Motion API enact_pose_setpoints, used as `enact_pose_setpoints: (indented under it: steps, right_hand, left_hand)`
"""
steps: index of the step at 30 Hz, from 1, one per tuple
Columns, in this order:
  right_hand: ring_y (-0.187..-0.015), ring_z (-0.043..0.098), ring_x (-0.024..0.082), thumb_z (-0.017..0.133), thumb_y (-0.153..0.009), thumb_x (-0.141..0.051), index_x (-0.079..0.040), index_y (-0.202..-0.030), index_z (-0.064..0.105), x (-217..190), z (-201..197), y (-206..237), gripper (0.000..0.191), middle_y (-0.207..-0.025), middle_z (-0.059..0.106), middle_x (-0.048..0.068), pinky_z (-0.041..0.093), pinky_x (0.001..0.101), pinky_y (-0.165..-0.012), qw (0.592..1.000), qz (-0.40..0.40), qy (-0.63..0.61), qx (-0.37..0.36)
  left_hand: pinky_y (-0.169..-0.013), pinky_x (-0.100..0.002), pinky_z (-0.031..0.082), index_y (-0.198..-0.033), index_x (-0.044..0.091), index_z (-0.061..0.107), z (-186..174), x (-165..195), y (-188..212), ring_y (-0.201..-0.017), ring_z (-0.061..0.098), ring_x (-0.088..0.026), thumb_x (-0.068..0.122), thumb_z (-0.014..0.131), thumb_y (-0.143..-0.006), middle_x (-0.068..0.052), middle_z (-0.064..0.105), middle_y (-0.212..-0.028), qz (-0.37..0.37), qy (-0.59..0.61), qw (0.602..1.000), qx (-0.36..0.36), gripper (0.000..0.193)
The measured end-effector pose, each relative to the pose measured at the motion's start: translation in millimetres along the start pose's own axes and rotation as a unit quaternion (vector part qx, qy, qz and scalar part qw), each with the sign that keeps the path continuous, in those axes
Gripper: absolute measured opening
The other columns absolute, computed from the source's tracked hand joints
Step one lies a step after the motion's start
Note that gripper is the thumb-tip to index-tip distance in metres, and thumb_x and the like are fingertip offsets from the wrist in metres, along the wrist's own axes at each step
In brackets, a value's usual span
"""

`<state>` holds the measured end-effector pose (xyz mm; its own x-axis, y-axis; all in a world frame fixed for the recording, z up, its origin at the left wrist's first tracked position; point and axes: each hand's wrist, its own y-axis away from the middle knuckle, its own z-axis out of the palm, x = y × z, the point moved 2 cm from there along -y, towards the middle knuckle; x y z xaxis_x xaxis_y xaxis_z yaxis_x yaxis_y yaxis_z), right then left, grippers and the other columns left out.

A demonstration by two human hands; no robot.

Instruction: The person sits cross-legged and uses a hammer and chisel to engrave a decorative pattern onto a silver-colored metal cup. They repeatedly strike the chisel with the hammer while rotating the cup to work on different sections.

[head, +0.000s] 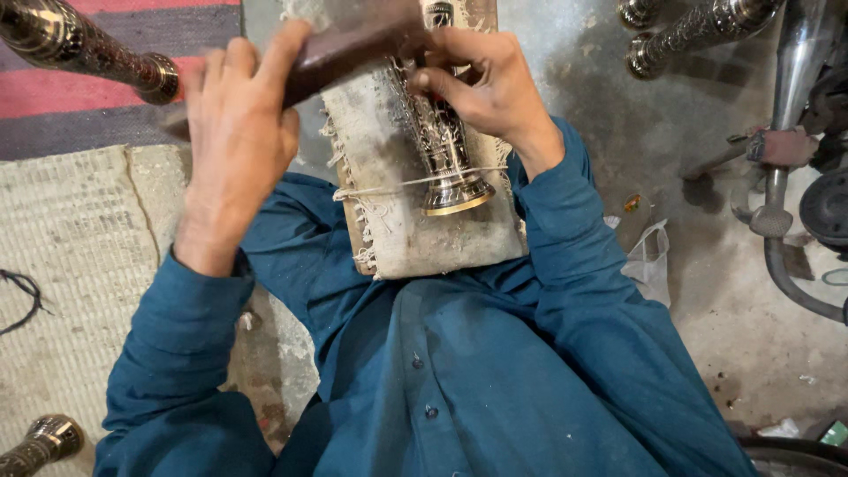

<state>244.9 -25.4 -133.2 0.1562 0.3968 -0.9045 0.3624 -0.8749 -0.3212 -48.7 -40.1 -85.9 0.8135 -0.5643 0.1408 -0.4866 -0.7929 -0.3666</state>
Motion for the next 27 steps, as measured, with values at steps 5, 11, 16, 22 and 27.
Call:
enact_pose_setpoints:
  steps: [5,11,16,22,27]
  right_hand:
    - [-0.103,0.078,0.017,0.074,-0.104,0.003,0.002,-0.129,0.069,1,0,1,0.026,-0.112,0.077,0.011,0.067,0.0277,-0.088,1.0,-0.003,0.017,-0.007]
    - [-0.104,0.078,0.017,0.074,-0.107,-0.002,0.001,-0.13,0.07,-3,0,0,0.024,-0.114,0.077,0.01,0.068,0.0291,-0.092,1.0,0.002,-0.02,-0.017]
    - [-0.102,0.078,0.018,0.07,-0.105,-0.003,0.002,-0.128,0.068,5,-1,3,0.024,-0.109,0.076,0.01,0.067,0.0323,-0.091,0.994,0.043,-0.103,-0.001]
    - [-0.097,0.076,0.017,0.068,-0.111,-0.002,0.001,-0.131,0.068,9,-12,7,0.019,-0.109,0.076,0.01,0.067,0.0314,-0.092,0.99,-0.018,-0.142,0.011]
    - [-0.101,0.075,0.015,0.072,-0.107,-0.001,0.001,-0.131,0.068,-10,-12,10,0.024,-0.105,0.076,0.009,0.063,0.0278,-0.091,0.996,0.026,-0.076,-0.05]
  left_hand:
    - [-0.095,-0.05,0.044,-0.151,0.012,0.05,2,-6,0,-0.109,0.056,-0.042,-0.004,0.073,-0.081,-0.02,0.055,-0.111,-0.017,0.109,0.994,0.024,0.075]
    - [-0.101,-0.05,0.046,-0.15,0.012,0.049,4,-1,2,-0.116,0.056,-0.042,-0.005,0.072,-0.084,-0.02,0.056,-0.12,-0.024,0.135,0.99,0.028,0.071]
    - [-0.099,-0.052,0.047,-0.155,0.015,0.05,-2,0,7,-0.112,0.059,-0.038,-0.004,0.075,-0.086,-0.017,0.057,-0.112,-0.06,0.034,0.998,-0.014,0.076]
    - [-0.093,-0.033,0.056,-0.15,0.002,0.026,29,6,26,-0.1,0.066,-0.016,-0.004,0.066,-0.096,-0.006,0.063,-0.108,-0.171,0.458,0.869,0.073,0.067]
    - [-0.098,-0.031,0.057,-0.152,0.002,0.034,68,28,41,-0.103,0.063,-0.016,-0.01,0.066,-0.106,-0.007,0.06,-0.114,-0.165,0.592,0.783,0.097,0.057]
